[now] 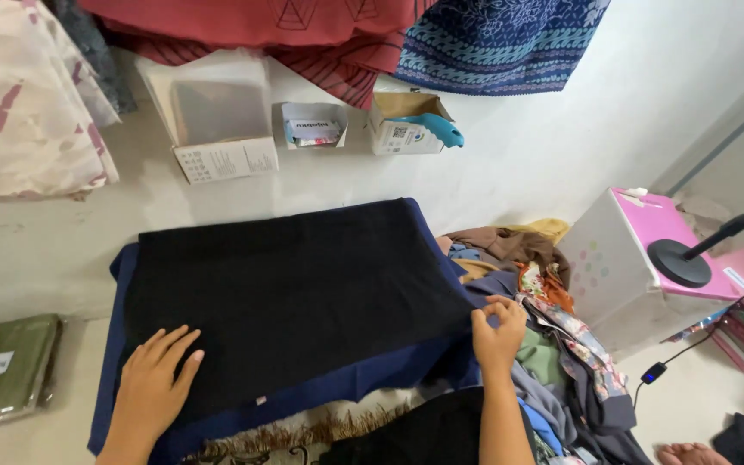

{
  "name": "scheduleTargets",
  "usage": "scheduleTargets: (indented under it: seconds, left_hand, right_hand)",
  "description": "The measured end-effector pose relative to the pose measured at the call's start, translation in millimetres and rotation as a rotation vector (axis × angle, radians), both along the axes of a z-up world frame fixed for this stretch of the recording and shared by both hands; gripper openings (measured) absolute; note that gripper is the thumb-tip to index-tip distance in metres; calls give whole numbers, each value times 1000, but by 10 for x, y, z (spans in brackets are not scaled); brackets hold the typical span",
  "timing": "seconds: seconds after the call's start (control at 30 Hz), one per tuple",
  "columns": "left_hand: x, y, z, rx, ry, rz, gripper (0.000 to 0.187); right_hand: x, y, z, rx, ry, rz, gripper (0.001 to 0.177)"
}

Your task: Cleaning a black scarf with a lint roller and folding it neatly on a blue surface.

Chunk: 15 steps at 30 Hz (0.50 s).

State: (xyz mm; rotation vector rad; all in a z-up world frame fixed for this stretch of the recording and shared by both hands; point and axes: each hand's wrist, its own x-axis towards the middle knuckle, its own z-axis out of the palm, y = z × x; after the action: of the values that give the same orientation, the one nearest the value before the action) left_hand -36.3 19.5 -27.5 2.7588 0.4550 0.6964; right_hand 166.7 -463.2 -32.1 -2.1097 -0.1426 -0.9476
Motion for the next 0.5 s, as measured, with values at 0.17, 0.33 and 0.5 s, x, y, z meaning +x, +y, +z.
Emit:
scheduleTargets:
  seconds: [0.17,0.33,0.5]
  left_hand:
    - [-15,102,-197,16,57,-54,47]
    - [-51,227,-193,-120,125,-29,52]
    - [-60,330,-337,-70,209,12,66]
  right_hand:
    - [125,-175,-244,-41,105,-66,17]
    - [-97,10,45,-110,-36,-10,26]
    - [-241,435,272,-422,104,247,46]
